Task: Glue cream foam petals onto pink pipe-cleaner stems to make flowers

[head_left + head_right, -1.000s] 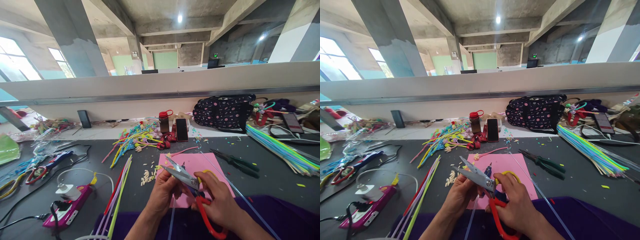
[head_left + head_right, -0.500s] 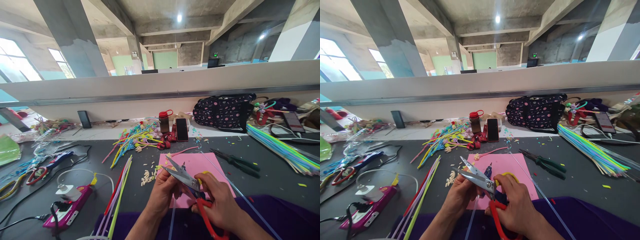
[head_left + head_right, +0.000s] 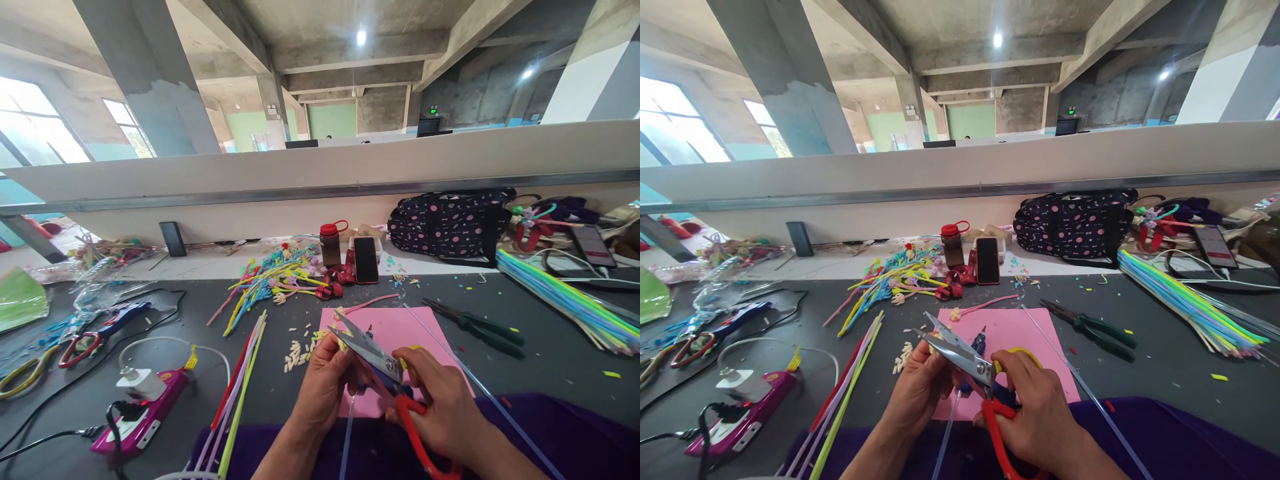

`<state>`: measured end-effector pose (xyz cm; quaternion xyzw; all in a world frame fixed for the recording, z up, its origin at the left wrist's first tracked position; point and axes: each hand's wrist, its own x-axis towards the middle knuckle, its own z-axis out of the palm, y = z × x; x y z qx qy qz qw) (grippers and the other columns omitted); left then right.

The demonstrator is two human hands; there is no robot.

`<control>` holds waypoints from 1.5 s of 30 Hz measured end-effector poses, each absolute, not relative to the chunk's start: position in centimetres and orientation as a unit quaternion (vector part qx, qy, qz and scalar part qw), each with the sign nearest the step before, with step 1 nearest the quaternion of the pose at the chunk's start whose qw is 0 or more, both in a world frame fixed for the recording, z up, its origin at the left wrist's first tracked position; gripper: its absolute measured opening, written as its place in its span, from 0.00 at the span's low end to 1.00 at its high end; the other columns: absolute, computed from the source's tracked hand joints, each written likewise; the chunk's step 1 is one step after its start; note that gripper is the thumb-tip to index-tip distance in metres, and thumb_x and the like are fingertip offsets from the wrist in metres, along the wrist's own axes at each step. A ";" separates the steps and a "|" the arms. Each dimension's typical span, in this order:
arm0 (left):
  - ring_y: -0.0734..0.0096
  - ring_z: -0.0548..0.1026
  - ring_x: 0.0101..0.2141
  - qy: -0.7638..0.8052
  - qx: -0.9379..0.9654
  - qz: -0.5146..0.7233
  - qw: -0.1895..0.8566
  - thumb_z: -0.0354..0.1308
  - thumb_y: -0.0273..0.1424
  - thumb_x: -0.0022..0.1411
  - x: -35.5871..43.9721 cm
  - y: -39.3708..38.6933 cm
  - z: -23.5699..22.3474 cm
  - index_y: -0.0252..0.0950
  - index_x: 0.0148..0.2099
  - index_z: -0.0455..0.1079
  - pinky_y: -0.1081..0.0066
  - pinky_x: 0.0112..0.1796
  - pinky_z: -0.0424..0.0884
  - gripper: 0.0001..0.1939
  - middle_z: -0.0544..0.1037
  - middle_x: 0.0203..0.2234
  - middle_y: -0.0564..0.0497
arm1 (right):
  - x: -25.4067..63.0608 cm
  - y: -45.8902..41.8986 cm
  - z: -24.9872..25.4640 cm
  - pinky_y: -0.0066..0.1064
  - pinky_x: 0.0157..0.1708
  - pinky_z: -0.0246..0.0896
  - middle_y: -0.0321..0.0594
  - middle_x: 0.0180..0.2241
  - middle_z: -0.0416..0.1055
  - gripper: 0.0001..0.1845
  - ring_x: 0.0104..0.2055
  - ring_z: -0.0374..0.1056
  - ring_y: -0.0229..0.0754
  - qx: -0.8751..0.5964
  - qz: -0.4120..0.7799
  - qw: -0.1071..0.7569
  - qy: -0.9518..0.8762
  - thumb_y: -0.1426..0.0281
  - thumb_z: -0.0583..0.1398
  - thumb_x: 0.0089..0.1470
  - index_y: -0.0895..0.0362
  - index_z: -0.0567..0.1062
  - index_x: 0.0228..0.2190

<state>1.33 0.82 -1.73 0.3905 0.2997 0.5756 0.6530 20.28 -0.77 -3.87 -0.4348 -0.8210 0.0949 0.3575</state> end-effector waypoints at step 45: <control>0.80 0.68 0.14 0.287 0.388 0.592 0.645 0.62 0.38 0.52 1.3 0.9 -1.6 0.35 0.30 0.66 0.84 0.13 0.59 0.13 0.74 0.15 0.54 | 20.7 -0.5 -4.8 0.32 0.25 0.58 0.38 0.30 0.67 0.36 0.27 0.64 0.40 -0.411 0.075 0.374 -0.828 0.61 0.67 0.40 0.58 0.61 0.49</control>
